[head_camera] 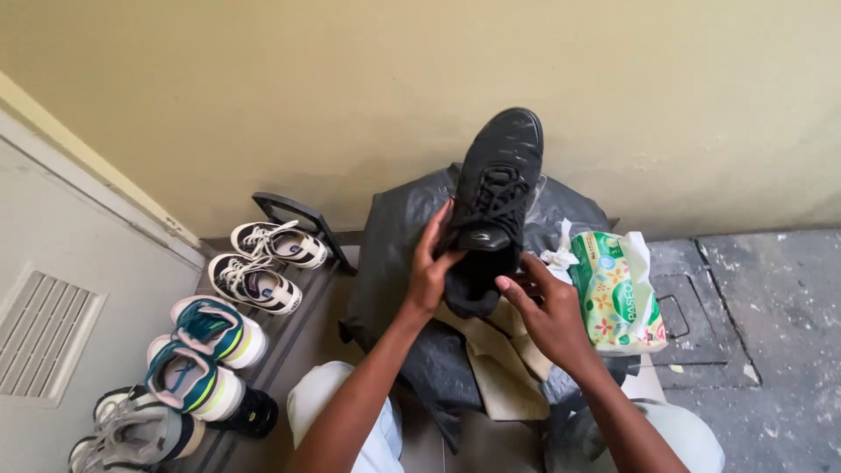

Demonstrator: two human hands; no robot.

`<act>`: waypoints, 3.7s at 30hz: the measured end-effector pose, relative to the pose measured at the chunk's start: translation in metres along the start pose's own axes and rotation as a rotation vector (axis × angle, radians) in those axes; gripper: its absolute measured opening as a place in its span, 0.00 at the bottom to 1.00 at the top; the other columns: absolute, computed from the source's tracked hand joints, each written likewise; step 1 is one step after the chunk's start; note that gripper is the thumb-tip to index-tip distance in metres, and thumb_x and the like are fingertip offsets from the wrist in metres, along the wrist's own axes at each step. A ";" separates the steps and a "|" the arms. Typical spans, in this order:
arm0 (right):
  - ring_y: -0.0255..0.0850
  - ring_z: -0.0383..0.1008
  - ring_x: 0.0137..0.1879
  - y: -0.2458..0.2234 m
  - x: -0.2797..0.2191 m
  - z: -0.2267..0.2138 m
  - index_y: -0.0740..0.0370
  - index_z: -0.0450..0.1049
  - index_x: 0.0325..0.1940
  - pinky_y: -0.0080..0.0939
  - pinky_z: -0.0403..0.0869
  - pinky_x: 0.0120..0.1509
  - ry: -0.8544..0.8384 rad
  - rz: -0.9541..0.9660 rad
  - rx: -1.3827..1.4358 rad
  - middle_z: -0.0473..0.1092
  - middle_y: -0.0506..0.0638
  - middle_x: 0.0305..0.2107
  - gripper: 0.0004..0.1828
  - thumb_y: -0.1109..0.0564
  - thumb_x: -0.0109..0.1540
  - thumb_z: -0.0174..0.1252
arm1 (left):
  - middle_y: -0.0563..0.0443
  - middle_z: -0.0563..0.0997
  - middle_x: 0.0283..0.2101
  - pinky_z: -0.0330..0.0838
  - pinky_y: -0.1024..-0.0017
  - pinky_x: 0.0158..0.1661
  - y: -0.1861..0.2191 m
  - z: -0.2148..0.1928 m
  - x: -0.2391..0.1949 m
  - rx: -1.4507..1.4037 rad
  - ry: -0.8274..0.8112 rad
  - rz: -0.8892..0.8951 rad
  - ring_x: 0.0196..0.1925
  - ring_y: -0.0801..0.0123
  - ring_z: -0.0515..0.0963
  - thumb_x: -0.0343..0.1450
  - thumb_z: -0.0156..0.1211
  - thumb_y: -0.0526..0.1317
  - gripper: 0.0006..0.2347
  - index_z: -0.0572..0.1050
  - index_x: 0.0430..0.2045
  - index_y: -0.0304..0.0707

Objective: The person scrubs a black sneaker with a green brush and then wipes it with a tissue. The shoe is held in the left hand while the right hand applies the brush and tissue to the upper and sole areas.

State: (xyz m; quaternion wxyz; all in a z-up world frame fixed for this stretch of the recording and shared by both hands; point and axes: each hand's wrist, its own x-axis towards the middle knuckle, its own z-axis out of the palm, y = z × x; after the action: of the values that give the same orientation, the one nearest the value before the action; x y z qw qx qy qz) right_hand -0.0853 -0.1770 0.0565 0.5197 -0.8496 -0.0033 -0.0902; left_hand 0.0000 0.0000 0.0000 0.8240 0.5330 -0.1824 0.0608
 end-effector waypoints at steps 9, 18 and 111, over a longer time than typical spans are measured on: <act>0.48 0.81 0.33 0.023 0.015 -0.050 0.64 0.81 0.50 0.46 0.80 0.44 0.241 -0.139 0.050 0.80 0.60 0.35 0.10 0.66 0.68 0.55 | 0.39 0.80 0.57 0.62 0.64 0.67 -0.047 -0.070 -0.037 0.099 0.149 -0.007 0.63 0.60 0.75 0.63 0.70 0.35 0.24 0.78 0.56 0.32; 0.60 0.81 0.37 0.056 0.021 -0.049 0.69 0.79 0.46 0.53 0.80 0.38 0.019 -0.123 -0.350 0.78 0.64 0.33 0.12 0.70 0.60 0.56 | 0.36 0.79 0.57 0.63 0.59 0.66 -0.025 -0.083 -0.022 -0.039 0.157 -0.146 0.62 0.56 0.75 0.64 0.67 0.41 0.24 0.77 0.56 0.32; 0.75 0.71 0.56 0.068 0.028 -0.029 0.61 0.62 0.73 0.70 0.67 0.63 -0.028 0.144 -0.381 0.73 0.71 0.42 0.44 0.66 0.54 0.69 | 0.48 0.82 0.48 0.76 0.62 0.54 0.090 -0.126 -0.009 0.225 0.427 -0.055 0.52 0.68 0.79 0.54 0.83 0.33 0.31 0.77 0.54 0.40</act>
State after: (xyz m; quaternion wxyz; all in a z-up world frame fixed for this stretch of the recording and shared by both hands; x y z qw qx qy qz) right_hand -0.0556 -0.2361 0.0140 0.3545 -0.9317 0.0675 -0.0401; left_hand -0.0054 0.1527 0.0272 0.7807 0.6012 0.0184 0.1696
